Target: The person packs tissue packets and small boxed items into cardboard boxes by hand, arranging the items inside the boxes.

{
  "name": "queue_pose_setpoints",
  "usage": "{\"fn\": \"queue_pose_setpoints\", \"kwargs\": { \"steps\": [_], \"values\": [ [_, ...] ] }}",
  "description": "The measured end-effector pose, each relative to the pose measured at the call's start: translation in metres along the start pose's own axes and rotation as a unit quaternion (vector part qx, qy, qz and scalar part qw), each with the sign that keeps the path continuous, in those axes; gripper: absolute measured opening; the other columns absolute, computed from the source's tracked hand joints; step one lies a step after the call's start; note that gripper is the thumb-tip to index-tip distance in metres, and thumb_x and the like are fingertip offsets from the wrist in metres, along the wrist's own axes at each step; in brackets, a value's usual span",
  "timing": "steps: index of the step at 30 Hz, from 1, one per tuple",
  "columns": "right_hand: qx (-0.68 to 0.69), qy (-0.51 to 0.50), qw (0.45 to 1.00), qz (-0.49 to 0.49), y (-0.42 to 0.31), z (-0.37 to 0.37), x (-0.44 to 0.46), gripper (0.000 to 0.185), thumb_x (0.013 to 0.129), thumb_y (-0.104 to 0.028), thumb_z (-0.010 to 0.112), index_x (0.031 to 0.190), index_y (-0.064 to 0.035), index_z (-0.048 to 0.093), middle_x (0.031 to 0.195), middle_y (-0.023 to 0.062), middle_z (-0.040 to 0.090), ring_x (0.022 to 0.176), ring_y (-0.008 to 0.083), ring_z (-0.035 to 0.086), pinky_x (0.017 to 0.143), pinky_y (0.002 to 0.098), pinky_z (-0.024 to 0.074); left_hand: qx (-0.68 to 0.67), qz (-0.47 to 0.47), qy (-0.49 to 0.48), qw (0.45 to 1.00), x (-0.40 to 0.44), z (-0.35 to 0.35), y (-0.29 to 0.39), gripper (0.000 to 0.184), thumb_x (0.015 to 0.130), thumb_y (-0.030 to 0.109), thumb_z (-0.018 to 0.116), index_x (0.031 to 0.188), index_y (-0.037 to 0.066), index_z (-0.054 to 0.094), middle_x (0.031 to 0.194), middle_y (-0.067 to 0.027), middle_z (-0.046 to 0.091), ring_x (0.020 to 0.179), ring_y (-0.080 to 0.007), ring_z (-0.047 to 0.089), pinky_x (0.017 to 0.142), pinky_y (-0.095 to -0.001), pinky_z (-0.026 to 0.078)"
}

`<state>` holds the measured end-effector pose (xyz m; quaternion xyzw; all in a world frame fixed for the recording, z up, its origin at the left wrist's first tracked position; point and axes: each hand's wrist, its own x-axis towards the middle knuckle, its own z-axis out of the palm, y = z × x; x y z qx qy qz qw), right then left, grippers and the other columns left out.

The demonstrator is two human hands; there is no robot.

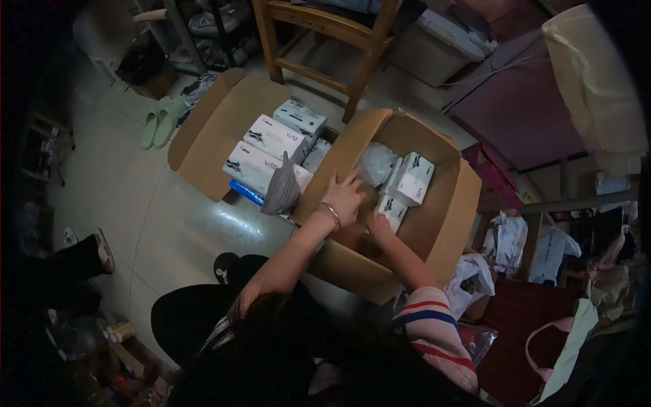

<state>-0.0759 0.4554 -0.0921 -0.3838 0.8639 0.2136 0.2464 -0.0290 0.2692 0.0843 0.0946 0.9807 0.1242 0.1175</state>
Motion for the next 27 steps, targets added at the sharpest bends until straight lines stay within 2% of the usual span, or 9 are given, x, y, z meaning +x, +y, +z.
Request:
{"fn": "queue_pose_setpoints", "kwargs": {
  "steps": [4,5,10,12,14,18,22,25,27],
  "values": [
    [0.235,-0.044,0.970,-0.032,0.038,-0.028,0.021,0.040,0.071,-0.034,0.063,0.099,-0.0049,0.059,0.089,0.0167,0.061,0.090,0.0276,0.060,0.074,0.0408,0.0479,-0.130,0.005,0.176,0.976,0.001,0.011,0.007,0.057,0.065,0.014,0.063,0.119,0.020,0.048,0.139,-0.0102,0.021,0.132,-0.0298,0.011,0.096,-0.0610,0.020],
    [0.336,0.091,0.937,0.029,0.045,-0.059,0.014,0.036,0.073,-0.032,0.063,0.094,-0.0034,0.058,0.083,0.0167,0.061,0.083,0.0267,0.061,0.071,0.0391,0.0479,-0.128,-0.027,0.187,0.974,0.001,0.009,0.013,0.065,0.063,0.010,0.063,0.123,0.022,0.042,0.141,-0.0119,0.016,0.131,-0.0322,0.011,0.097,-0.0598,0.020],
    [0.620,0.516,0.591,0.033,0.040,-0.245,-0.033,0.020,0.078,-0.018,0.062,0.079,-0.0001,0.053,0.070,0.0062,0.059,0.058,0.0117,0.055,0.052,0.0228,0.0430,-0.239,-0.180,0.187,0.935,0.016,0.024,0.005,0.083,0.058,-0.004,0.061,0.131,0.023,0.032,0.141,-0.0169,0.010,0.127,-0.0388,0.019,0.102,-0.0430,0.026],
    [0.728,0.426,0.533,-0.064,0.017,-0.288,-0.024,0.018,0.079,-0.016,0.062,0.080,0.0000,0.053,0.068,0.0028,0.057,0.057,0.0088,0.053,0.051,0.0204,0.0417,-0.332,-0.148,0.147,0.920,0.010,0.021,-0.019,0.081,0.060,-0.003,0.059,0.131,0.021,0.032,0.140,-0.0171,0.014,0.126,-0.0367,0.023,0.101,-0.0394,0.027],
    [0.758,0.257,0.586,-0.121,-0.008,-0.309,0.009,0.023,0.076,-0.020,0.064,0.085,0.0000,0.056,0.071,0.0049,0.059,0.061,0.0113,0.055,0.056,0.0230,0.0441,-0.421,-0.108,0.112,0.894,0.012,0.028,-0.032,0.079,0.062,-0.003,0.058,0.132,0.020,0.031,0.138,-0.0174,0.018,0.125,-0.0346,0.028,0.101,-0.0357,0.028],
    [0.472,0.213,0.849,-0.103,-0.067,-0.302,0.097,0.041,0.070,-0.030,0.069,0.095,-0.0010,0.059,0.077,0.0079,0.061,0.076,0.0151,0.058,0.068,0.0268,0.0459,-0.383,-0.071,0.148,0.909,0.021,0.043,-0.036,0.061,0.076,0.007,0.049,0.133,0.016,0.028,0.139,-0.0155,0.022,0.121,-0.0316,0.035,0.099,-0.0348,0.030],
    [0.521,0.213,0.820,-0.108,-0.092,-0.311,0.101,0.036,0.072,-0.029,0.067,0.094,-0.0010,0.059,0.080,0.0082,0.061,0.077,0.0146,0.058,0.069,0.0247,0.0449,-0.396,-0.057,0.092,0.912,0.016,0.027,-0.030,0.054,0.082,0.018,0.045,0.134,0.018,0.028,0.138,-0.0135,0.025,0.124,-0.0284,0.031,0.103,-0.0357,0.023],
    [0.736,0.129,0.629,-0.216,-0.080,-0.320,0.065,0.033,0.077,-0.028,0.062,0.099,-0.0031,0.057,0.082,0.0084,0.060,0.079,0.0140,0.057,0.068,0.0241,0.0451,-0.329,-0.068,0.078,0.939,0.006,0.006,-0.027,0.054,0.083,0.023,0.043,0.134,0.020,0.026,0.139,-0.0143,0.024,0.125,-0.0290,0.029,0.104,-0.0382,0.021],
    [0.676,0.171,0.679,-0.231,-0.079,-0.319,0.021,0.034,0.078,-0.027,0.062,0.102,-0.0029,0.056,0.093,0.0095,0.057,0.088,0.0159,0.055,0.076,0.0276,0.0433,-0.276,-0.075,0.070,0.956,0.000,-0.006,-0.025,0.053,0.084,0.026,0.041,0.135,0.021,0.025,0.139,-0.0148,0.023,0.126,-0.0295,0.028,0.104,-0.0399,0.020]
  ]
}}
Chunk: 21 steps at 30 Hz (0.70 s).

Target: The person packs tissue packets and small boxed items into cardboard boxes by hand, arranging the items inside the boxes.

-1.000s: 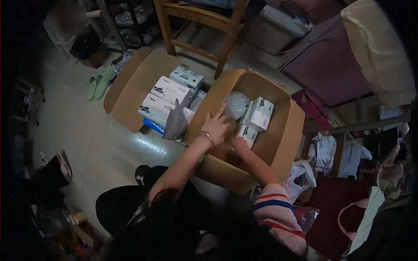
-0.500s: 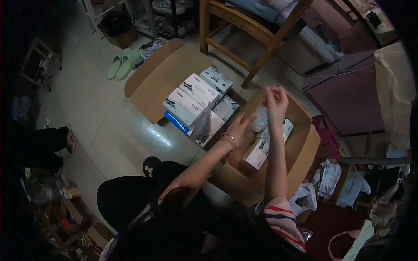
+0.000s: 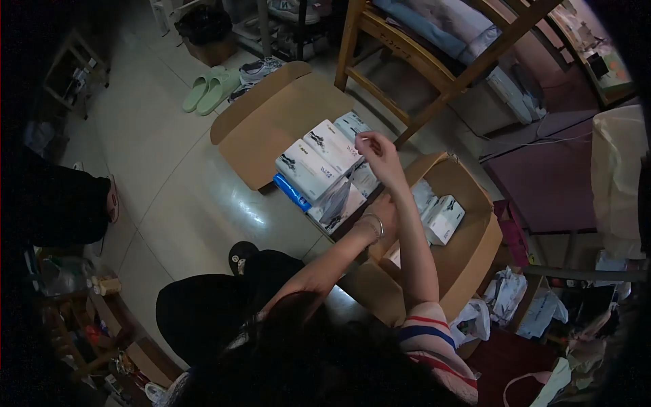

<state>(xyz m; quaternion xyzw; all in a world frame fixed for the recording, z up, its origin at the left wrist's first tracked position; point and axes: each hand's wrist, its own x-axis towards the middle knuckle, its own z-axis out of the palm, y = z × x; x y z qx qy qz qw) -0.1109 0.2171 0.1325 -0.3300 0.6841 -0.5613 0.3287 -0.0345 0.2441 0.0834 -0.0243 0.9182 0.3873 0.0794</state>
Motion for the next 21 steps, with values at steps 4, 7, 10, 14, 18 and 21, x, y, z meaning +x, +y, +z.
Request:
{"fn": "queue_pose_setpoints", "kwargs": {
  "steps": [4,7,10,14,18,21],
  "values": [
    [-0.285,-0.125,0.933,-0.182,-0.028,0.007,-0.061,0.043,0.065,-0.012,0.066,0.107,-0.0116,0.056,0.123,0.0160,0.038,0.120,0.0332,0.032,0.098,0.0405,0.0286,0.098,0.109,0.198,0.969,0.005,0.056,-0.042,0.054,0.086,0.033,0.042,0.135,0.020,0.025,0.140,-0.0060,0.024,0.129,-0.0228,0.020,0.106,-0.0397,0.011],
    [-0.393,-0.099,0.897,-0.175,-0.013,0.010,-0.065,0.041,0.061,-0.003,0.060,0.101,-0.0121,0.058,0.120,0.0142,0.041,0.116,0.0343,0.035,0.097,0.0424,0.0304,0.100,0.063,0.169,0.979,-0.010,0.026,-0.017,0.056,0.085,0.031,0.043,0.136,0.024,0.022,0.140,-0.0106,0.024,0.131,-0.0276,0.014,0.105,-0.0469,0.006],
    [-0.387,-0.039,0.899,-0.202,0.002,0.016,-0.062,0.029,0.062,-0.005,0.057,0.090,-0.0093,0.059,0.114,0.0137,0.044,0.111,0.0312,0.039,0.088,0.0410,0.0340,0.219,0.027,0.161,0.962,-0.009,0.028,-0.020,0.057,0.084,0.034,0.040,0.137,0.027,0.019,0.140,-0.0139,0.022,0.130,-0.0326,0.015,0.104,-0.0502,0.006],
    [-0.404,0.002,0.891,-0.208,0.001,0.020,-0.062,0.021,0.061,-0.004,0.057,0.082,-0.0079,0.058,0.109,0.0128,0.047,0.107,0.0298,0.042,0.085,0.0403,0.0358,0.263,0.016,0.138,0.955,0.003,0.041,-0.028,0.058,0.086,0.037,0.035,0.138,0.031,0.012,0.141,-0.0142,0.021,0.130,-0.0354,0.015,0.104,-0.0515,0.006],
    [-0.350,-0.019,0.919,-0.178,-0.001,0.020,-0.061,0.015,0.060,-0.002,0.056,0.075,-0.0047,0.057,0.100,0.0107,0.051,0.100,0.0300,0.047,0.085,0.0378,0.0379,0.305,-0.011,0.108,0.946,-0.004,0.027,-0.016,0.059,0.086,0.035,0.034,0.138,0.032,0.006,0.141,-0.0129,0.020,0.131,-0.0356,0.013,0.104,-0.0519,0.006],
    [-0.297,-0.019,0.936,-0.188,-0.003,0.014,-0.067,0.011,0.059,-0.002,0.056,0.070,-0.0032,0.055,0.084,0.0094,0.055,0.090,0.0275,0.052,0.079,0.0343,0.0398,0.331,-0.011,0.107,0.937,-0.004,0.021,-0.011,0.058,0.087,0.033,0.035,0.138,0.026,0.010,0.140,-0.0132,0.021,0.130,-0.0314,0.019,0.105,-0.0467,0.010]
  ]
}}
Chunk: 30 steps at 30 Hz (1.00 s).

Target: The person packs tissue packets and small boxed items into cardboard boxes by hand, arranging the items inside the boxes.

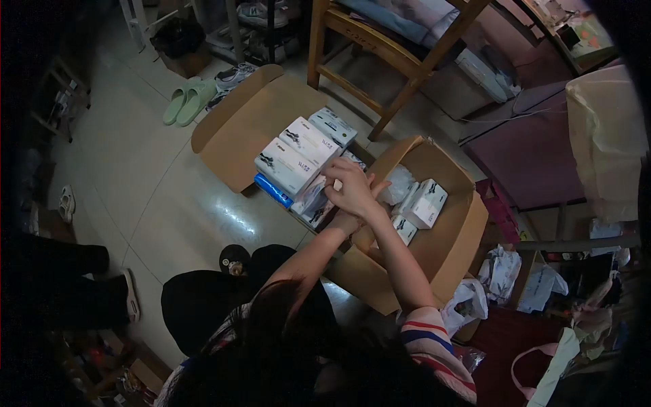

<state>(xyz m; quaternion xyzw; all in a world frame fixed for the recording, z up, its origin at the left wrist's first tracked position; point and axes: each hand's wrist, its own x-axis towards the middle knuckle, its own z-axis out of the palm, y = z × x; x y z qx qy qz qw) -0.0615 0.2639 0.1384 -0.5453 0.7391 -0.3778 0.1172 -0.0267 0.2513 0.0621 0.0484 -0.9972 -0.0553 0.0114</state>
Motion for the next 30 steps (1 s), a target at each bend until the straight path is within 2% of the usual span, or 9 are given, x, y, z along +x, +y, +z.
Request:
{"fn": "queue_pose_setpoints", "kwargs": {
  "steps": [4,6,9,14,15,18,22,26,30],
  "values": [
    [0.171,0.204,0.961,-0.068,-0.026,-0.079,-0.023,0.006,0.063,0.005,0.052,0.063,-0.0004,0.049,0.075,0.0091,0.058,0.092,0.0247,0.053,0.080,0.0349,0.0421,-0.216,-0.034,-0.010,0.976,0.023,0.017,0.004,0.049,0.083,0.019,0.046,0.129,0.011,0.033,0.132,-0.0122,0.033,0.118,-0.0248,0.038,0.098,-0.0365,0.031],
    [0.297,0.292,0.905,-0.094,-0.031,-0.129,-0.041,0.009,0.074,0.004,0.052,0.072,-0.0026,0.048,0.073,0.0076,0.054,0.089,0.0242,0.052,0.084,0.0405,0.0422,-0.365,-0.062,0.032,0.928,0.003,-0.004,0.002,0.051,0.077,0.008,0.048,0.126,0.011,0.035,0.128,-0.0123,0.036,0.116,-0.0282,0.040,0.093,-0.0386,0.037],
    [0.370,0.307,0.867,-0.128,-0.036,-0.181,-0.063,0.009,0.080,0.000,0.053,0.078,-0.0050,0.046,0.067,0.0048,0.046,0.081,0.0192,0.048,0.089,0.0423,0.0412,-0.360,-0.069,-0.057,0.929,0.005,-0.010,0.001,0.054,0.073,0.001,0.046,0.125,0.014,0.037,0.131,-0.0133,0.033,0.115,-0.0311,0.040,0.091,-0.0381,0.039],
    [0.211,0.283,0.935,-0.013,0.001,-0.177,-0.082,0.015,0.070,0.010,0.047,0.063,-0.0040,0.047,0.071,0.0029,0.048,0.077,0.0134,0.045,0.085,0.0321,0.0385,-0.378,-0.070,-0.021,0.923,0.006,0.012,0.000,0.055,0.073,-0.001,0.044,0.122,0.022,0.039,0.134,-0.0144,0.029,0.110,-0.0345,0.044,0.088,-0.0393,0.041],
    [0.164,0.254,0.953,0.017,0.015,-0.163,-0.087,0.014,0.068,0.009,0.046,0.063,-0.0031,0.048,0.071,0.0032,0.049,0.076,0.0131,0.046,0.080,0.0298,0.0392,-0.396,-0.051,0.045,0.916,0.006,0.016,0.000,0.055,0.072,-0.003,0.043,0.121,0.022,0.040,0.131,-0.0149,0.033,0.104,-0.0368,0.047,0.085,-0.0413,0.043],
    [0.121,0.121,0.973,0.153,0.072,-0.106,-0.107,0.013,0.062,0.006,0.047,0.070,-0.0003,0.054,0.075,0.0069,0.050,0.074,0.0150,0.049,0.065,0.0250,0.0406,-0.394,-0.073,0.002,0.916,0.003,-0.002,0.004,0.058,0.071,-0.005,0.043,0.120,0.025,0.040,0.134,-0.0142,0.029,0.107,-0.0363,0.046,0.084,-0.0408,0.044],
    [0.090,-0.071,0.957,0.266,0.131,-0.043,-0.126,0.010,0.061,0.000,0.049,0.067,-0.0012,0.057,0.068,0.0093,0.056,0.077,0.0212,0.054,0.062,0.0305,0.0431,-0.378,-0.090,-0.029,0.921,0.004,-0.009,0.008,0.060,0.070,-0.007,0.043,0.120,0.026,0.040,0.135,-0.0138,0.029,0.108,-0.0359,0.046,0.084,-0.0405,0.044],
    [0.002,-0.009,0.945,0.327,0.171,-0.003,-0.123,0.008,0.060,-0.001,0.051,0.064,-0.0032,0.058,0.065,0.0098,0.057,0.080,0.0270,0.054,0.070,0.0337,0.0421,-0.393,-0.090,-0.051,0.914,0.004,-0.012,0.005,0.062,0.069,-0.008,0.043,0.121,0.027,0.039,0.135,-0.0128,0.029,0.108,-0.0358,0.045,0.084,-0.0405,0.044],
    [-0.185,0.118,0.947,0.232,0.166,0.010,-0.107,0.010,0.059,-0.004,0.056,0.067,-0.0073,0.060,0.085,0.0084,0.059,0.090,0.0272,0.050,0.084,0.0368,0.0344,-0.382,-0.089,-0.037,0.919,0.005,-0.008,0.006,0.063,0.069,-0.008,0.044,0.121,0.027,0.039,0.135,-0.0125,0.029,0.109,-0.0350,0.045,0.085,-0.0398,0.044]
  ]
}}
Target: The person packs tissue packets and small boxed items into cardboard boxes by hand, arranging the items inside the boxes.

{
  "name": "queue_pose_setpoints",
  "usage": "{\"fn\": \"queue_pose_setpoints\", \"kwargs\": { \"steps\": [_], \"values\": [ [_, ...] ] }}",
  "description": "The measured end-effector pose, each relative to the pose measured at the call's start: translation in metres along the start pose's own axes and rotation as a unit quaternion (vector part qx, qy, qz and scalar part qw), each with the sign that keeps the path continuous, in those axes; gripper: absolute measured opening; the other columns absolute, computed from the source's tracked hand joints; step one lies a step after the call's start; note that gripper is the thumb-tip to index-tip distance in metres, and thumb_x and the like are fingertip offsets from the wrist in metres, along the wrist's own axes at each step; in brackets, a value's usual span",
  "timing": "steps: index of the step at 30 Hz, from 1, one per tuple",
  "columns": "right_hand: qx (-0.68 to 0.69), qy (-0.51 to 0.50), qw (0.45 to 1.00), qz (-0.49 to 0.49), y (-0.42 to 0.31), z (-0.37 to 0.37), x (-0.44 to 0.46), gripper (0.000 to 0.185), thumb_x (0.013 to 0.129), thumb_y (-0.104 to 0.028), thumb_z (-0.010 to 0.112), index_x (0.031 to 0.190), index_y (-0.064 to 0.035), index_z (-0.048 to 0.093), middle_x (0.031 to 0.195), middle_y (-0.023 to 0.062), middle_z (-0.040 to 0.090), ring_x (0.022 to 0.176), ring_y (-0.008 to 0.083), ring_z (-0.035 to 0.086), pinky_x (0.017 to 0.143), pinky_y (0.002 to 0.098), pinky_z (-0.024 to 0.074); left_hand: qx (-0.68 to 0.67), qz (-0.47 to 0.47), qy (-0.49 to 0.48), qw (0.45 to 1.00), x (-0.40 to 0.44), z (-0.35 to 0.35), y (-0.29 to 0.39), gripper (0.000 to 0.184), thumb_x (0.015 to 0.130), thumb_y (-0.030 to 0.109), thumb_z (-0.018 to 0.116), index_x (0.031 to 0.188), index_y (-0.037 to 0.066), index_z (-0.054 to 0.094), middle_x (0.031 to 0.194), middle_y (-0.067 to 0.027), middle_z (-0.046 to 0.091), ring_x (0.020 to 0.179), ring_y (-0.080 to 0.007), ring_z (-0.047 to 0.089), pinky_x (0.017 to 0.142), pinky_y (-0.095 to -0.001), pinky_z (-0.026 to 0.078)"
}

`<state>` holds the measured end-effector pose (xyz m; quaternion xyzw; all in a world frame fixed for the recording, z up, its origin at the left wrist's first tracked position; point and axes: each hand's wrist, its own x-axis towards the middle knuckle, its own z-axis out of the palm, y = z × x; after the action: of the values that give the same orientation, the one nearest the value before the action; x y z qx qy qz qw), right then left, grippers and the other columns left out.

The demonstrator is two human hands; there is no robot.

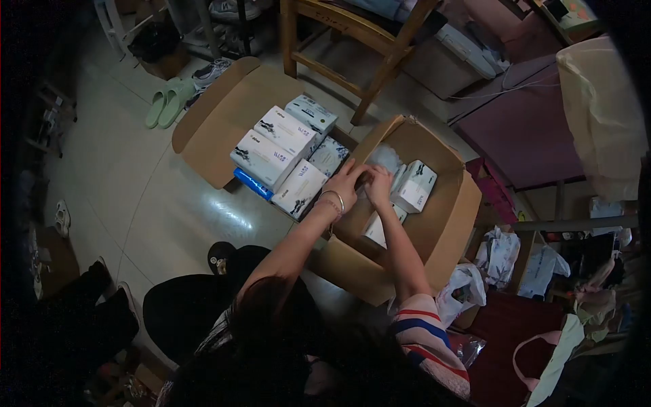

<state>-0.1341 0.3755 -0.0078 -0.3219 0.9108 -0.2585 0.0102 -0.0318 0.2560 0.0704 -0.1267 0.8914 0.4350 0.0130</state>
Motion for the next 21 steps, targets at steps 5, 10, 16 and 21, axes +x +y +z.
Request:
{"fn": "queue_pose_setpoints", "kwargs": {
  "steps": [5,10,16,21],
  "values": [
    [-0.046,0.025,0.998,-0.028,0.009,-0.013,-0.007,0.017,0.060,-0.003,0.057,0.075,-0.0082,0.062,0.102,0.0082,0.053,0.096,0.0275,0.047,0.087,0.0400,0.0325,-0.018,-0.016,-0.006,1.000,0.001,0.003,0.001,0.063,0.069,-0.009,0.044,0.121,0.026,0.039,0.135,-0.0125,0.029,0.112,-0.0340,0.043,0.087,-0.0394,0.043],
    [0.052,0.236,0.970,-0.031,-0.024,-0.047,0.017,0.029,0.062,-0.002,0.056,0.090,-0.0064,0.061,0.098,0.0118,0.053,0.097,0.0301,0.047,0.085,0.0397,0.0365,-0.027,-0.010,-0.026,0.999,0.001,-0.004,0.002,0.063,0.068,-0.009,0.044,0.123,0.021,0.039,0.134,-0.0140,0.030,0.114,-0.0338,0.042,0.091,-0.0386,0.041],
    [0.247,0.090,0.962,-0.077,-0.136,-0.052,0.085,0.027,0.071,-0.009,0.057,0.097,-0.0021,0.055,0.089,0.0125,0.056,0.086,0.0262,0.053,0.076,0.0356,0.0425,-0.426,0.057,0.034,0.902,-0.005,-0.022,-0.029,0.041,0.073,-0.001,0.055,0.113,0.004,0.048,0.111,-0.0104,0.054,0.102,-0.0202,0.053,0.087,-0.0316,0.041],
    [0.667,-0.069,0.621,0.405,-0.207,-0.012,0.069,0.044,0.071,-0.014,0.059,0.112,-0.0025,0.047,0.103,0.0119,0.053,0.095,0.0247,0.052,0.080,0.0415,0.0423,-0.063,-0.164,0.444,0.879,-0.027,-0.115,-0.131,0.042,0.077,0.024,0.061,0.113,0.004,0.050,0.100,-0.0145,0.059,0.092,-0.0272,0.056,0.082,-0.0325,0.043]
  ]
}}
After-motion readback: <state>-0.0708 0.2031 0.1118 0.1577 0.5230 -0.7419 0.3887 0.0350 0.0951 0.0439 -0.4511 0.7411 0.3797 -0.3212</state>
